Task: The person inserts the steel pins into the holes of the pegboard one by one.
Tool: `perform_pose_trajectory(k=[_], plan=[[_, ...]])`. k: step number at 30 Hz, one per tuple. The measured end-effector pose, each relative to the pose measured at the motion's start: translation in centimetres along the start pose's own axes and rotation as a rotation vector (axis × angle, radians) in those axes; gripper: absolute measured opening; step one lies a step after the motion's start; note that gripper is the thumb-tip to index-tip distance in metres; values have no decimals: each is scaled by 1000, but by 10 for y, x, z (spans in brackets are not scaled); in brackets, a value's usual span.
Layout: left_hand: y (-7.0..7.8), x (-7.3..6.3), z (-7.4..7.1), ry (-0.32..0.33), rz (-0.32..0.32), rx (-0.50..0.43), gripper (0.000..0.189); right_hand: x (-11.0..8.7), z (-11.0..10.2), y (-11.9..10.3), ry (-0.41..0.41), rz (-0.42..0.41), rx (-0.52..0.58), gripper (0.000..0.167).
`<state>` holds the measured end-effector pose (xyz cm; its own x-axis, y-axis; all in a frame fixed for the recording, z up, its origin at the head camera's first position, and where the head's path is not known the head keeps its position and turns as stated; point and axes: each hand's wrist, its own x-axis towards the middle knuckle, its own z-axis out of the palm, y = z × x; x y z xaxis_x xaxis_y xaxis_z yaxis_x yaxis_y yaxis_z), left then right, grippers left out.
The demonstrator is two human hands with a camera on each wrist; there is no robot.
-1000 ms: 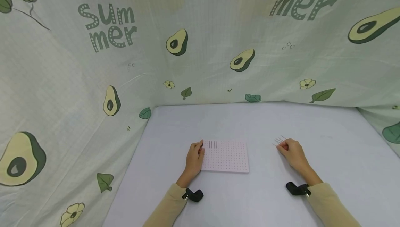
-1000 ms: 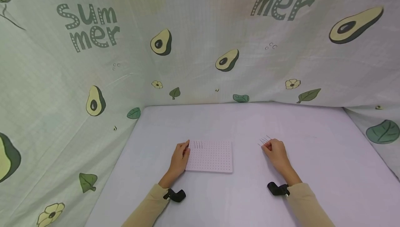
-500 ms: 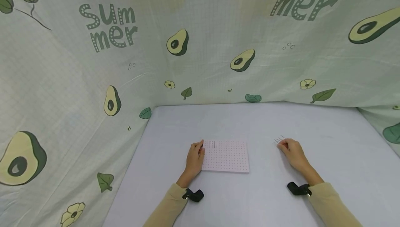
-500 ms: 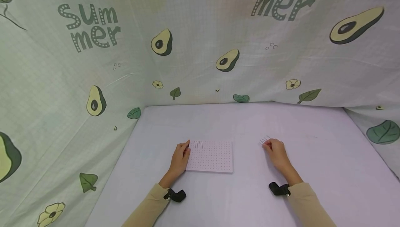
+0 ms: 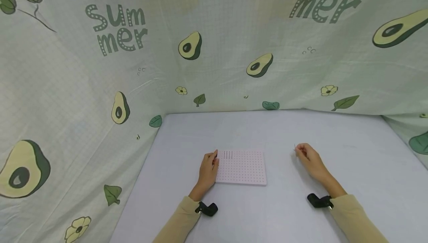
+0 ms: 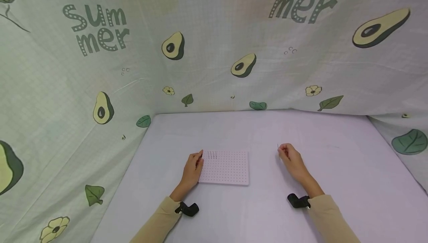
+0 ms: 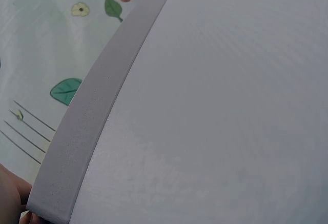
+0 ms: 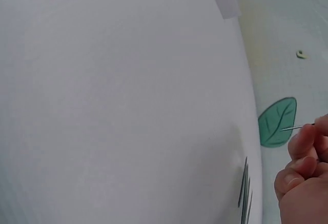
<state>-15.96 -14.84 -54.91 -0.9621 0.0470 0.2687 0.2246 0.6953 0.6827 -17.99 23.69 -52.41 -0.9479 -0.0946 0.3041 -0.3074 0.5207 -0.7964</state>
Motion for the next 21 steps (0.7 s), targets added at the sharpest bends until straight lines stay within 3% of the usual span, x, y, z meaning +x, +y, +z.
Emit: perform_pose_trajectory(k=[9, 21], plan=[[-1, 0, 0, -9, -10, -15, 41, 10, 6, -10, 81, -72, 65, 4], [-2, 2, 0, -19, -22, -5, 42, 22, 25, -25, 28, -98, 129, 5]])
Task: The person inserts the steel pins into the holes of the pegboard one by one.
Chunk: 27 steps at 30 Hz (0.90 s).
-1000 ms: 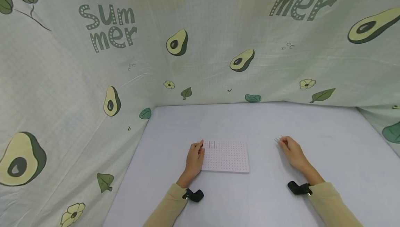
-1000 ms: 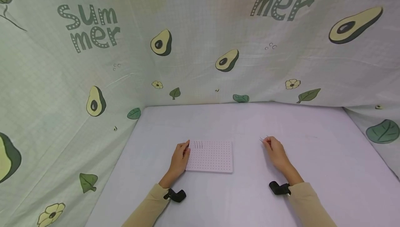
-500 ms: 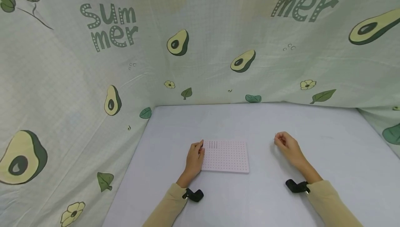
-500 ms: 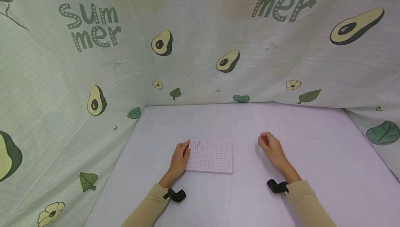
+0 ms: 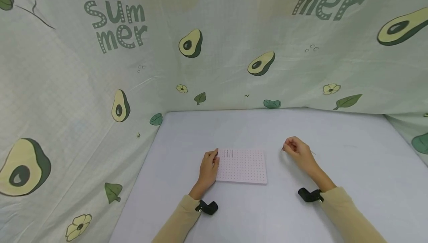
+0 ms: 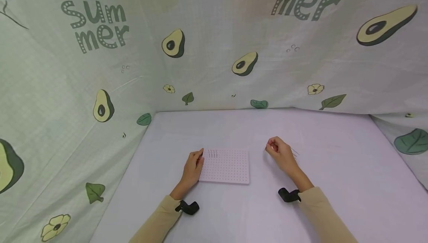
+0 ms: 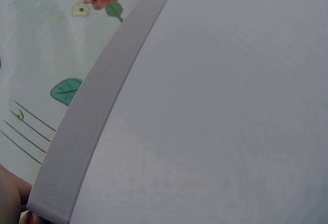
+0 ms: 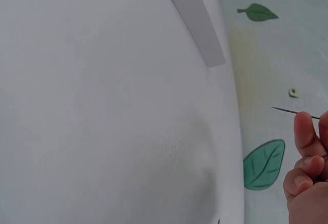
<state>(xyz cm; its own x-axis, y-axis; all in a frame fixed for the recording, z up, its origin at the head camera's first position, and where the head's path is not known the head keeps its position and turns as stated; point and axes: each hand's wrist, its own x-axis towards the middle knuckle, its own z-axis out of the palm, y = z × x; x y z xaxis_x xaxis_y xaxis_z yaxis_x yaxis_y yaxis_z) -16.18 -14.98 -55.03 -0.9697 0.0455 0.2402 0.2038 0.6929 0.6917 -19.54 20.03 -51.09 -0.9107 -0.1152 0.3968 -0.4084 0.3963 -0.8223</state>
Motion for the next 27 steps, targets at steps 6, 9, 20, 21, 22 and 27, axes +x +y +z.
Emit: perform_pose_trajectory(k=[6, 9, 20, 21, 22, 27], plan=[[0, 0, 2, 2, -4, -7, 42, 4, 15, -10, -39, -5, 9, 6], [-1, 0, 1, 3, 4, -4, 42, 7, 23, -13, -56, -3, 10, 5], [-3, 1, 1, 32, 39, -1, 41, 21, 47, -26, -127, 3, 41, 4], [-3, 1, 2, 32, 38, -2, 41, 22, 49, -26, -135, -3, 37, 4], [-3, 1, 2, 30, 34, 0, 41, 23, 52, -27, -141, -11, 34, 5], [-3, 1, 1, 21, 25, 5, 42, 28, 64, -29, -183, -46, 36, 6]])
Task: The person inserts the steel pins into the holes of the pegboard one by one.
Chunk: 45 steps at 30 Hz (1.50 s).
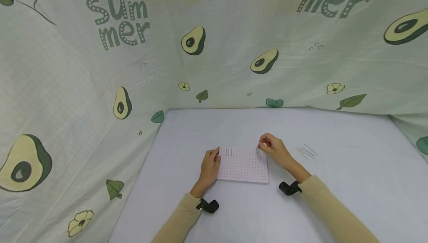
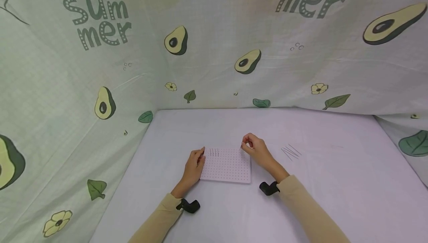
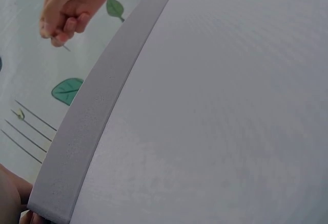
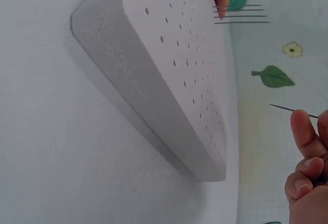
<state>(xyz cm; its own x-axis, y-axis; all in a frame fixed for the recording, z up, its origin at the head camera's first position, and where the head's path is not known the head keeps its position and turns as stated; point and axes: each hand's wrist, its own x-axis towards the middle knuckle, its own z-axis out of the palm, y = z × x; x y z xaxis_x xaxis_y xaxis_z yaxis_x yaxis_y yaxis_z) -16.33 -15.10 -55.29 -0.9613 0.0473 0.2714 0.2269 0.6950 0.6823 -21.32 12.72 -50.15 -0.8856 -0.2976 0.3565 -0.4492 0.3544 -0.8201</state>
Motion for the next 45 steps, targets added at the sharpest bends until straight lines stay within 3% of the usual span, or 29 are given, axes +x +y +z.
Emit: perform_pose_trajectory(k=[8, 20, 45], plan=[[0, 1, 0, 14, 18, 1, 41, 11, 20, -5, -58, -69, -1, 6], [2, 0, -1, 5, 8, -7, 41, 13, 46, -12, -158, -63, -18, 7], [2, 2, -2, -7, -8, -10, 42, 15, 56, -9, -187, -55, -20, 5]])
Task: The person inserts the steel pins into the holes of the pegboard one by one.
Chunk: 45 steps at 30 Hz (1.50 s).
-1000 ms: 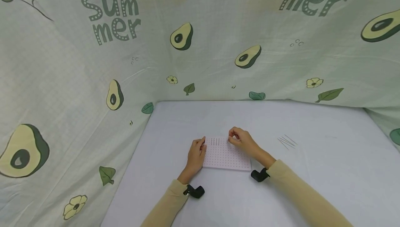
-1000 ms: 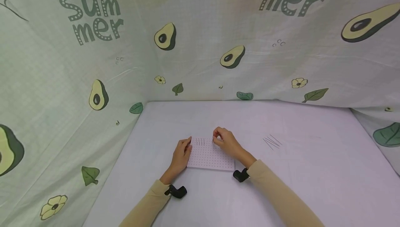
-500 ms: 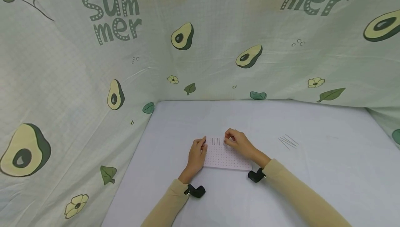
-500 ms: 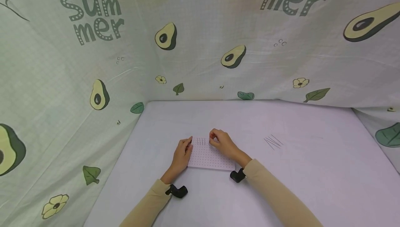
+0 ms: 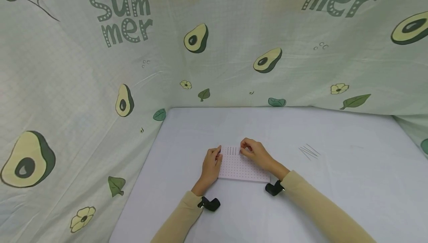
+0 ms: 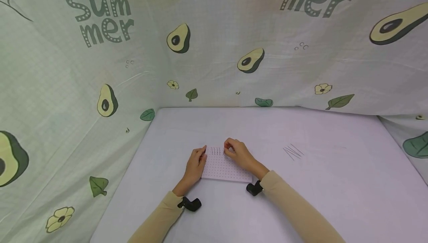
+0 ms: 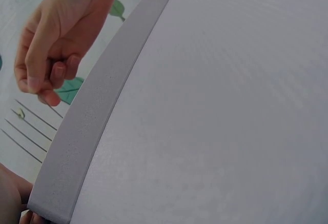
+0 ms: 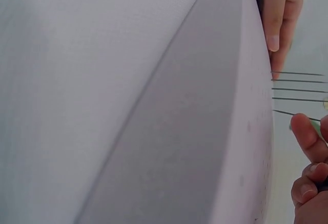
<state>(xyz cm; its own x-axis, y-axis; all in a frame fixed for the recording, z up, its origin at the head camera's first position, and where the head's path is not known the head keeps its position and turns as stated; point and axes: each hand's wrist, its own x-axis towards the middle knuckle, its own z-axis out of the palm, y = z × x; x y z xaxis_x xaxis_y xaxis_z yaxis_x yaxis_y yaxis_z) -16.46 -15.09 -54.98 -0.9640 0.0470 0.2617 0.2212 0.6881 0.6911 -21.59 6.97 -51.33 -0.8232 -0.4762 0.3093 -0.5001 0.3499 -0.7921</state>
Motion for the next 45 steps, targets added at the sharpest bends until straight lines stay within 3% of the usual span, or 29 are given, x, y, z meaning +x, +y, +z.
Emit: perform_pose_trajectory(k=[10, 27, 32, 45], plan=[[0, 0, 0, -17, -29, 1, 43, 1, 5, 4, -15, -3, -24, 4], [-1, -2, -1, -24, -15, -6, 43, -6, 8, 3, -13, 2, -68, 5], [1, -2, -3, -6, -3, -9, 42, -9, 3, 5, 21, 6, -47, 6], [2, -1, -3, -3, -5, -1, 42, -23, -26, 15, 105, 130, -20, 6]])
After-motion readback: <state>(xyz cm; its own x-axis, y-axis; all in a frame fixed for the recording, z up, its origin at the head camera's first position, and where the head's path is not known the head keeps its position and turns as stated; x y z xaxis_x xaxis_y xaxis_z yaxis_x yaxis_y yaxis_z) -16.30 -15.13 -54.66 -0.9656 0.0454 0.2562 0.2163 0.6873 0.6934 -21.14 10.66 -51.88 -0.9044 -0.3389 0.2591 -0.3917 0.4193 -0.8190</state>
